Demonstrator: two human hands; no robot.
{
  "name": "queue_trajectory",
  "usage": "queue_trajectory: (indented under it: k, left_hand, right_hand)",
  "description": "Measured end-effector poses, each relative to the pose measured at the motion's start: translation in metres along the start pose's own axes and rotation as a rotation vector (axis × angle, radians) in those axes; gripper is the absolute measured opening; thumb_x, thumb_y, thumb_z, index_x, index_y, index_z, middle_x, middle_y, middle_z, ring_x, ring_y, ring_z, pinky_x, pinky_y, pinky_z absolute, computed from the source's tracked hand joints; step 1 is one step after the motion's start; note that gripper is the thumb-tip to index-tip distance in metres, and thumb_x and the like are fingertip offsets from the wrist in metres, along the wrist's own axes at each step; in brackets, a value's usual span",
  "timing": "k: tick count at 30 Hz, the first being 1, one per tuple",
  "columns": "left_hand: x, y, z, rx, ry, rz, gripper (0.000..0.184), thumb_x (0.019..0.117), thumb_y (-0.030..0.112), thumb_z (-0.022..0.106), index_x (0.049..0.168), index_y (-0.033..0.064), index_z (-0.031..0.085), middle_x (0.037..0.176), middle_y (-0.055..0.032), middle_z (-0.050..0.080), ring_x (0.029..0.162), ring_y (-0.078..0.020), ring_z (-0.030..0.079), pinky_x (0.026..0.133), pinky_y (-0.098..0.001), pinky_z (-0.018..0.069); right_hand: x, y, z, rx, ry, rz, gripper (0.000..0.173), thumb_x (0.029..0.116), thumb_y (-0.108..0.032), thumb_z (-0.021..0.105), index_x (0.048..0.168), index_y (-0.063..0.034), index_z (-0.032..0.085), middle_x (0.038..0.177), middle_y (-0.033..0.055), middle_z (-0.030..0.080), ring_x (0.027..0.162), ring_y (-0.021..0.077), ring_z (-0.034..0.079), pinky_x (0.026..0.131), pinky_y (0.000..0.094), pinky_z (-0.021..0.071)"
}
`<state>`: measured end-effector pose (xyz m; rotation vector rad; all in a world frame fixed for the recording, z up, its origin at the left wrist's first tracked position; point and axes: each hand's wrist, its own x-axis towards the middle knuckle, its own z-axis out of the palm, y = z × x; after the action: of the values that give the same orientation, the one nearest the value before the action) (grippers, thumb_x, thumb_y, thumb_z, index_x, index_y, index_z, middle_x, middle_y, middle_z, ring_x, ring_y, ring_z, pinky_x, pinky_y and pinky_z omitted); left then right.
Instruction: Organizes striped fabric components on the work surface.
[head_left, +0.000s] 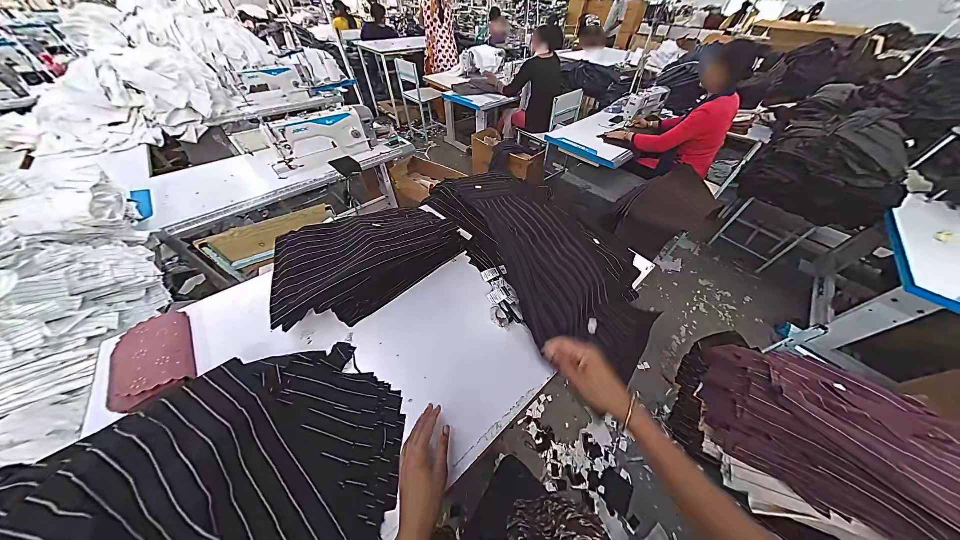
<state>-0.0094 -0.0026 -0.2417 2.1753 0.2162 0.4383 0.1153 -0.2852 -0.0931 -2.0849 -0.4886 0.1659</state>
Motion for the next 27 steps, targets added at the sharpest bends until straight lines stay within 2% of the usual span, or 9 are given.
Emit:
queue_trajectory:
  k: [4, 6, 9, 12, 17, 21, 24, 25, 27]
  left_hand:
    - [0.057, 0.055, 0.019, -0.084, 0.001, 0.196, 0.041, 0.1018, 0.025, 0.054, 0.131, -0.0011, 0.067, 0.141, -0.0198, 0.061, 0.134, -0.0384, 0.055, 0.113, -0.0571, 0.0410]
    - [0.080, 0.078, 0.042, -0.034, -0.146, 0.305, 0.041, 0.1032, 0.027, 0.052, 0.136, 0.0049, 0.065, 0.147, -0.0148, 0.058, 0.139, -0.0338, 0.051, 0.116, -0.0558, 0.0374]
    - [0.101, 0.085, 0.081, 0.231, -0.540, 0.257, 0.054, 0.1069, 0.036, 0.046, 0.155, 0.0110, 0.046, 0.164, -0.0091, 0.038, 0.153, -0.0280, 0.031, 0.125, -0.0549, 0.0181]
    - [0.094, 0.054, 0.109, 0.458, -0.630, 0.181, 0.074, 0.1059, 0.053, 0.038, 0.163, 0.0084, 0.025, 0.170, -0.0114, 0.019, 0.158, -0.0292, 0.015, 0.125, -0.0596, 0.0054]
    - [0.042, 0.030, 0.082, 0.502, -0.486, 0.225, 0.082, 0.1020, 0.063, 0.036, 0.160, 0.0055, 0.032, 0.168, -0.0121, 0.028, 0.155, -0.0301, 0.026, 0.124, -0.0602, 0.0138]
    - [0.010, 0.022, 0.064, 0.507, -0.381, 0.271, 0.077, 0.1017, 0.060, 0.038, 0.156, 0.0054, 0.042, 0.164, -0.0103, 0.037, 0.151, -0.0287, 0.037, 0.121, -0.0594, 0.0232]
    - [0.002, 0.018, 0.062, 0.419, -0.261, 0.248, 0.066, 0.1033, 0.052, 0.041, 0.148, 0.0044, 0.053, 0.157, -0.0116, 0.048, 0.145, -0.0302, 0.046, 0.119, -0.0567, 0.0305]
    - [0.000, 0.018, 0.062, 0.364, -0.196, 0.228, 0.061, 0.1029, 0.048, 0.044, 0.142, 0.0032, 0.059, 0.151, -0.0141, 0.054, 0.139, -0.0333, 0.052, 0.116, -0.0565, 0.0355]
    - [-0.001, 0.019, 0.061, 0.270, -0.047, 0.198, 0.047, 0.0996, 0.037, 0.054, 0.125, 0.0012, 0.070, 0.131, -0.0196, 0.067, 0.122, -0.0409, 0.064, 0.104, -0.0581, 0.0475]
  right_hand:
    - [-0.076, 0.004, 0.089, 0.200, -0.900, -0.007, 0.029, 0.1049, -0.016, 0.054, 0.114, 0.0036, 0.073, 0.107, 0.0170, 0.075, 0.101, 0.0243, 0.071, 0.096, 0.0456, 0.0539]
    - [-0.079, 0.002, 0.100, 0.273, -1.122, 0.004, 0.032, 0.1045, -0.021, 0.057, 0.125, -0.0001, 0.071, 0.113, 0.0152, 0.074, 0.105, 0.0237, 0.070, 0.097, 0.0467, 0.0529]
    - [-0.056, -0.011, 0.072, 0.196, -0.845, 0.101, 0.033, 0.1060, -0.023, 0.055, 0.128, -0.0027, 0.069, 0.125, 0.0141, 0.071, 0.115, 0.0224, 0.068, 0.106, 0.0435, 0.0499]
    - [-0.039, 0.002, 0.044, 0.029, -0.541, 0.287, 0.034, 0.1064, -0.027, 0.055, 0.130, -0.0076, 0.069, 0.131, 0.0130, 0.068, 0.117, 0.0217, 0.067, 0.106, 0.0400, 0.0501]
    - [-0.036, 0.056, 0.047, -0.039, -0.189, 0.503, 0.038, 0.1062, -0.023, 0.056, 0.139, -0.0042, 0.061, 0.136, 0.0161, 0.064, 0.122, 0.0234, 0.065, 0.108, 0.0381, 0.0503]
    - [-0.014, 0.083, 0.075, -0.217, 0.078, 0.365, 0.043, 0.1054, -0.022, 0.055, 0.143, -0.0012, 0.057, 0.141, 0.0224, 0.059, 0.126, 0.0320, 0.061, 0.110, 0.0422, 0.0470]
    - [0.023, 0.068, 0.077, -0.432, -0.030, 0.488, 0.073, 0.0972, -0.054, 0.063, 0.150, -0.0048, 0.050, 0.148, 0.0208, 0.052, 0.137, 0.0366, 0.049, 0.114, 0.0487, 0.0405]
    - [0.035, 0.064, 0.078, -0.461, -0.090, 0.533, 0.076, 0.0933, -0.056, 0.067, 0.148, -0.0048, 0.051, 0.144, 0.0208, 0.054, 0.136, 0.0380, 0.049, 0.113, 0.0507, 0.0413]
    - [0.055, 0.063, 0.080, -0.458, -0.198, 0.544, 0.061, 0.0946, -0.051, 0.068, 0.133, -0.0032, 0.062, 0.136, 0.0222, 0.059, 0.133, 0.0389, 0.051, 0.111, 0.0520, 0.0407]
